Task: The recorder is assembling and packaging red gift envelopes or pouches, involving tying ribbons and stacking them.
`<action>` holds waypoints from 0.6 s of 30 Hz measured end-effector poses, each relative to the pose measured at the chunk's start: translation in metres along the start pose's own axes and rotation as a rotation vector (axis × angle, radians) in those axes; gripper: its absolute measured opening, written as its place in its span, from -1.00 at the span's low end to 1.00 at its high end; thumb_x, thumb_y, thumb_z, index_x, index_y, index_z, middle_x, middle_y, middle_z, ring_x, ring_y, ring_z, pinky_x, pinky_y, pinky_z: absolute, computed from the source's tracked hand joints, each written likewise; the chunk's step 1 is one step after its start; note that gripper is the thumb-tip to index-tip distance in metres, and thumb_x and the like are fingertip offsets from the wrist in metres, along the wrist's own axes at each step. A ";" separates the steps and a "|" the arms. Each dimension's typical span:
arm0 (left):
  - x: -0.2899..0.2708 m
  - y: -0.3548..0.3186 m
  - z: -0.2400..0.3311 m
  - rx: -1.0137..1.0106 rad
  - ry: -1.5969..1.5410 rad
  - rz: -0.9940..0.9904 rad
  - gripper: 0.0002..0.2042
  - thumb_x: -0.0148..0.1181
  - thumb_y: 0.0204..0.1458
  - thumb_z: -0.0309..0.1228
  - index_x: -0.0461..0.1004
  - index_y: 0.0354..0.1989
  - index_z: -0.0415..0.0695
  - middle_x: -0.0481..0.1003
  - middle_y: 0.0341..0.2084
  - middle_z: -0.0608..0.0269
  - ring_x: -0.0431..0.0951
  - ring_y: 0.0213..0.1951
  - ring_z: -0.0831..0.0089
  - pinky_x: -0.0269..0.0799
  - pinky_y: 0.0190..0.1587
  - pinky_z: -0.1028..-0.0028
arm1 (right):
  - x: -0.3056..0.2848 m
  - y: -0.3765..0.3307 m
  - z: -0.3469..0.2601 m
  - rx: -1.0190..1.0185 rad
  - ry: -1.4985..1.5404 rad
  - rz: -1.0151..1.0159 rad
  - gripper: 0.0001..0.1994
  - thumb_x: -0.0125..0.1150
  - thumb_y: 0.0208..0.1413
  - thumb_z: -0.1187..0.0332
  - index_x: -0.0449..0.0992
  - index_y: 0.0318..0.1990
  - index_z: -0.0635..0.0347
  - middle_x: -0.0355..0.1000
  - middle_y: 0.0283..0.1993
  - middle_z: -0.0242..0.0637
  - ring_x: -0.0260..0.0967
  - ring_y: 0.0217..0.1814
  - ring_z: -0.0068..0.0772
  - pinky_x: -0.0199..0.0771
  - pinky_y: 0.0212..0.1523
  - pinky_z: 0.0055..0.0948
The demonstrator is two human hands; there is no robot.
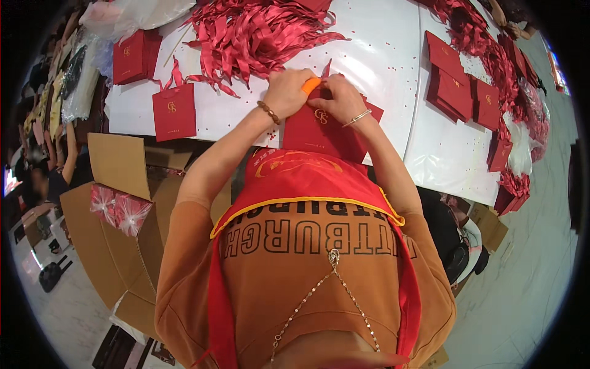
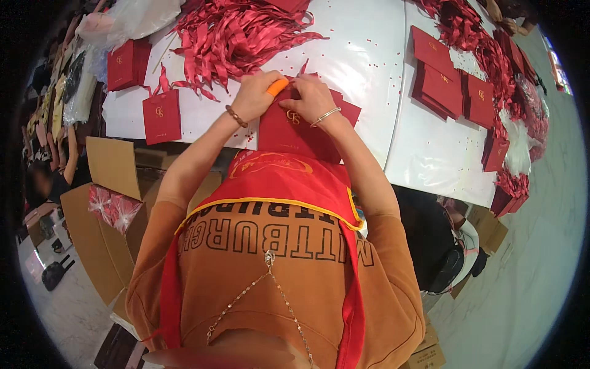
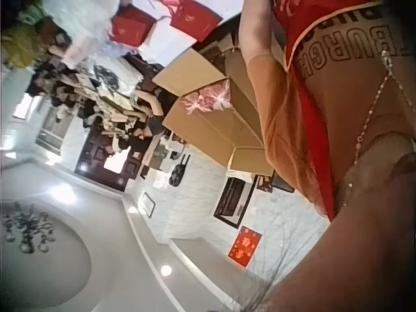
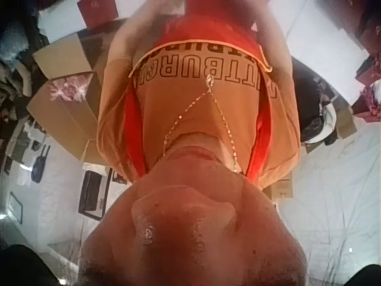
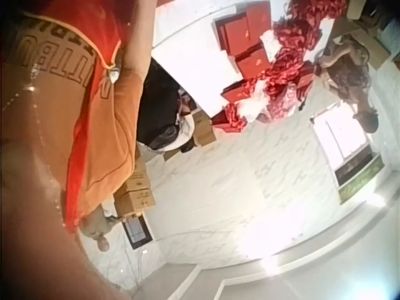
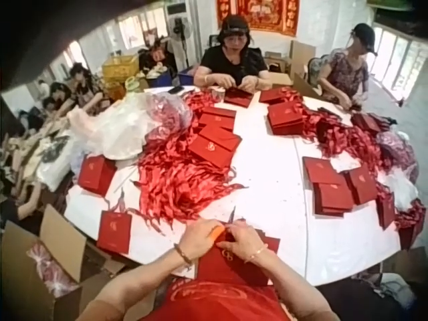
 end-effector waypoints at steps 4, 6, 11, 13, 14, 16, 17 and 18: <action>0.006 -0.006 -0.006 -0.073 0.017 0.006 -0.86 0.03 -0.07 -0.37 0.47 -0.44 -0.14 0.47 -0.46 0.13 0.41 -0.33 0.15 0.26 -0.28 0.29 | -0.041 -0.021 -0.011 -0.038 -0.287 0.137 -0.68 0.34 -0.31 0.20 0.50 -0.34 0.09 0.29 -0.33 -0.25 0.21 -0.21 -0.18 0.28 -0.23 -0.32; 0.004 -0.008 -0.006 -0.026 0.011 0.020 -0.87 0.03 -0.07 -0.37 0.46 -0.45 -0.14 0.47 -0.51 0.15 0.42 -0.37 0.16 0.26 -0.31 0.29 | -0.049 -0.033 -0.008 -0.028 -0.235 0.141 -0.69 0.34 -0.30 0.23 0.50 -0.34 0.11 0.29 -0.33 -0.25 0.23 -0.23 -0.18 0.29 -0.22 -0.32; 0.009 -0.002 0.005 0.017 0.086 -0.051 -0.88 0.04 -0.06 -0.38 0.46 -0.45 -0.14 0.47 -0.52 0.15 0.43 -0.39 0.19 0.25 -0.31 0.30 | -0.041 -0.044 0.019 0.223 0.067 0.027 -0.73 0.30 -0.21 0.31 0.47 -0.31 0.20 0.35 -0.31 -0.25 0.31 -0.30 -0.32 0.33 -0.24 -0.44; 0.011 0.000 0.010 0.037 0.102 -0.062 -0.88 0.04 -0.06 -0.39 0.46 -0.45 -0.14 0.46 -0.52 0.16 0.43 -0.39 0.21 0.25 -0.30 0.30 | -0.025 -0.047 0.039 0.393 0.234 -0.093 -0.74 0.26 -0.15 0.35 0.46 -0.27 0.25 0.42 -0.34 -0.26 0.36 -0.33 -0.46 0.35 -0.27 -0.51; 0.002 0.000 0.025 0.151 0.125 0.046 -0.89 0.04 -0.06 -0.40 0.45 -0.43 -0.14 0.45 -0.51 0.14 0.43 -0.40 0.18 0.26 -0.32 0.29 | -0.024 -0.048 0.043 0.400 0.235 -0.088 -0.74 0.26 -0.15 0.35 0.46 -0.27 0.25 0.42 -0.34 -0.26 0.36 -0.33 -0.46 0.35 -0.27 -0.51; -0.003 -0.009 0.046 0.265 0.146 0.151 -0.90 0.04 -0.05 -0.42 0.44 -0.42 -0.15 0.44 -0.50 0.12 0.43 -0.41 0.16 0.27 -0.34 0.28 | -0.018 -0.050 0.048 0.434 0.301 -0.120 -0.70 0.26 -0.17 0.34 0.47 -0.22 0.21 0.43 -0.37 -0.15 0.37 -0.33 -0.27 0.34 -0.27 -0.40; 0.007 -0.012 0.044 0.159 0.077 0.064 -0.90 0.03 -0.05 -0.43 0.42 -0.41 -0.17 0.43 -0.49 0.09 0.43 -0.42 0.12 0.28 -0.36 0.25 | -0.017 -0.051 0.048 0.437 0.303 -0.118 -0.70 0.26 -0.17 0.34 0.47 -0.22 0.21 0.43 -0.37 -0.15 0.37 -0.33 -0.27 0.34 -0.27 -0.40; 0.019 -0.014 0.039 0.053 0.008 -0.023 -0.91 0.02 -0.05 -0.45 0.40 -0.39 -0.18 0.42 -0.49 0.06 0.43 -0.43 0.08 0.29 -0.39 0.23 | -0.017 -0.049 0.044 0.403 0.330 -0.094 -0.70 0.26 -0.17 0.35 0.47 -0.21 0.22 0.43 -0.35 -0.14 0.37 -0.31 -0.27 0.34 -0.26 -0.41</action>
Point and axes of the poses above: each hand's wrist, its own y-axis towards the middle knuckle, its own x-axis out of the palm, z = x × y, the point moved 9 cm from there along y, towards the middle knuckle
